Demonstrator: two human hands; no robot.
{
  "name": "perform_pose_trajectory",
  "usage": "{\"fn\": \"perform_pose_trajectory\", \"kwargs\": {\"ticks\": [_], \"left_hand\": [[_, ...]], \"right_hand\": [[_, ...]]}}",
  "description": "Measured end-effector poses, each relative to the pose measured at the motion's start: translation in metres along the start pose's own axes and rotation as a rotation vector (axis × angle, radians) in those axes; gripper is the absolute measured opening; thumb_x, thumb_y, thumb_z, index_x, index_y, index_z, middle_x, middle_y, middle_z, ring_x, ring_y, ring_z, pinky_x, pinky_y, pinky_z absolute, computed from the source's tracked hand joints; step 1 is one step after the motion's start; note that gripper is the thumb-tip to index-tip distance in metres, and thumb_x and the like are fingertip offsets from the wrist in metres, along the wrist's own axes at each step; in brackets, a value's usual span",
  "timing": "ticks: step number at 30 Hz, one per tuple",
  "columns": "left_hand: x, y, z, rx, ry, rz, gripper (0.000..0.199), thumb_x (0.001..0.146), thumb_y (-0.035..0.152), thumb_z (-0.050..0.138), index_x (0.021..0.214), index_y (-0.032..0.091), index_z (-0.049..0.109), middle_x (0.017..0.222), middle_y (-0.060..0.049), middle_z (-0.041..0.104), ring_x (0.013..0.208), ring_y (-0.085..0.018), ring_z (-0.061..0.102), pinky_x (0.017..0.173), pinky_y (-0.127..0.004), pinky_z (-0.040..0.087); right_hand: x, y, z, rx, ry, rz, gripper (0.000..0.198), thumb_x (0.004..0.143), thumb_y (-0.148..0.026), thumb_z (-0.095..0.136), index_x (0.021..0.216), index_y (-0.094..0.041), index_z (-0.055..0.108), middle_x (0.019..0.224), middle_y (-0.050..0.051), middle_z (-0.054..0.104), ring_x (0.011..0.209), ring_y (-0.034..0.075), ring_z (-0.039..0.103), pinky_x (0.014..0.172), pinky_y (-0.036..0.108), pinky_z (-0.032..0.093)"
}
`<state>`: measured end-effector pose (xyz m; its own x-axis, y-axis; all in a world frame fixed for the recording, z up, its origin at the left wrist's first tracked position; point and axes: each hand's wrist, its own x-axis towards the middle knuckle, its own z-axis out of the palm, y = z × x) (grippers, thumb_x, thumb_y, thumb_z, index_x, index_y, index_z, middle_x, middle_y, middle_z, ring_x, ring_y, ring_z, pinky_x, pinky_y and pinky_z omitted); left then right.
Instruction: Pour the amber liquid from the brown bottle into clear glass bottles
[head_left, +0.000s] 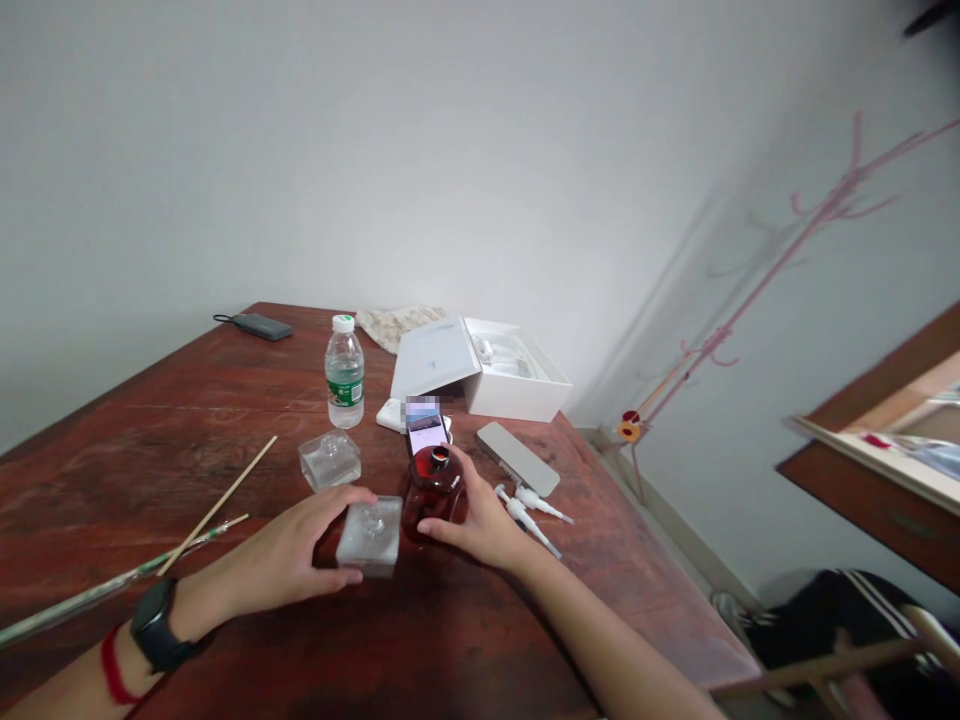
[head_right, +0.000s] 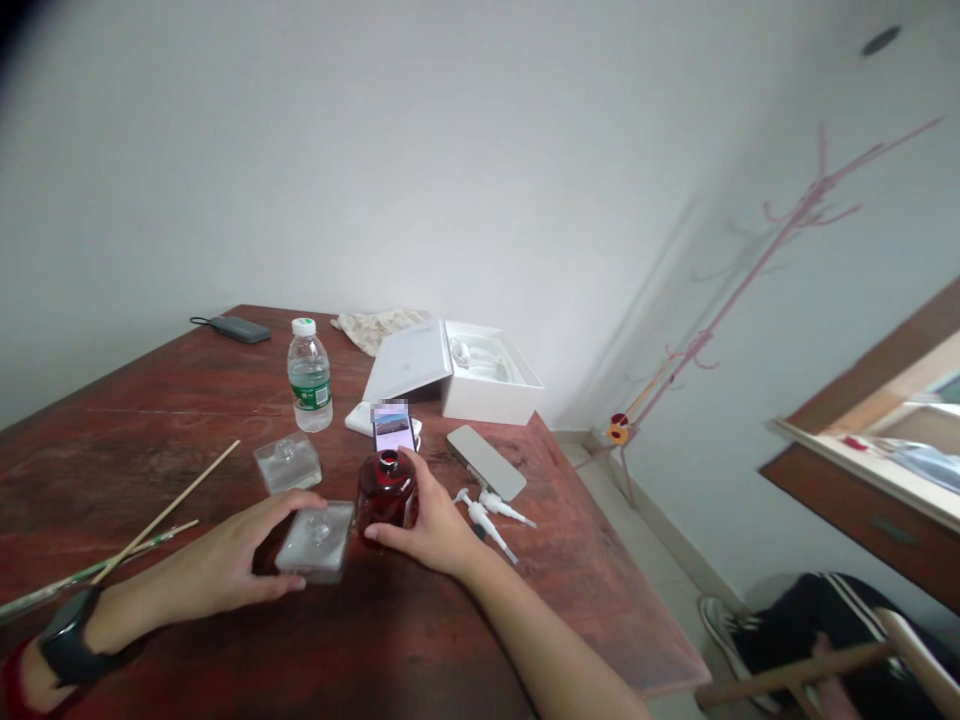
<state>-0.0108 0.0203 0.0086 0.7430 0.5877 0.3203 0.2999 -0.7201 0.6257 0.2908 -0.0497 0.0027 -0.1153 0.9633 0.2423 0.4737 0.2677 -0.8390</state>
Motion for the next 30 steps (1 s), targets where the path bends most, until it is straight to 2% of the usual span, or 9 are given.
{"fn": "perform_pose_trajectory", "kwargs": {"ticks": [5,12,17,20,30], "left_hand": [[0.000,-0.005,0.003,-0.001,0.008,0.019,0.061,0.078,0.031,0.090,0.135,0.029,0.067,0.127,-0.008,0.080,0.110,-0.034,0.081,0.100,-0.040,0.063],[0.000,-0.007,0.004,-0.039,-0.004,0.028,0.065,0.078,0.028,0.089,0.137,0.030,0.063,0.133,-0.007,0.077,0.118,-0.034,0.077,0.107,-0.043,0.060],[0.000,-0.006,0.003,-0.051,-0.081,0.007,0.070,0.080,0.034,0.089,0.142,0.026,0.058,0.140,-0.012,0.072,0.125,-0.038,0.072,0.112,-0.047,0.056],[0.000,-0.004,0.001,-0.045,-0.115,-0.012,0.070,0.082,0.036,0.086,0.144,0.025,0.055,0.143,-0.013,0.070,0.128,-0.038,0.070,0.115,-0.049,0.053],[0.002,0.000,-0.001,-0.068,-0.128,-0.039,0.069,0.081,0.037,0.087,0.142,0.026,0.057,0.141,-0.011,0.072,0.127,-0.038,0.071,0.116,-0.048,0.052]], "right_hand": [[0.000,0.002,0.001,0.000,0.007,-0.034,0.102,0.079,-0.044,0.095,0.161,-0.027,0.036,0.159,0.017,0.060,0.149,0.036,0.059,0.130,0.057,0.040],[-0.001,0.008,0.002,-0.057,0.023,-0.006,0.108,0.079,-0.047,0.094,0.165,-0.025,0.032,0.163,0.020,0.056,0.153,0.038,0.054,0.132,0.059,0.036],[0.000,0.009,0.002,-0.025,0.028,-0.043,0.104,0.080,-0.047,0.092,0.163,-0.023,0.035,0.164,0.020,0.055,0.154,0.037,0.053,0.133,0.059,0.034],[-0.001,0.010,0.003,-0.027,0.032,-0.021,0.104,0.082,-0.045,0.091,0.165,-0.023,0.033,0.164,0.020,0.054,0.154,0.037,0.053,0.132,0.059,0.034],[-0.004,0.014,0.003,-0.088,0.039,-0.040,0.106,0.085,-0.051,0.088,0.168,-0.024,0.029,0.167,0.019,0.052,0.156,0.036,0.051,0.133,0.057,0.035]]}}
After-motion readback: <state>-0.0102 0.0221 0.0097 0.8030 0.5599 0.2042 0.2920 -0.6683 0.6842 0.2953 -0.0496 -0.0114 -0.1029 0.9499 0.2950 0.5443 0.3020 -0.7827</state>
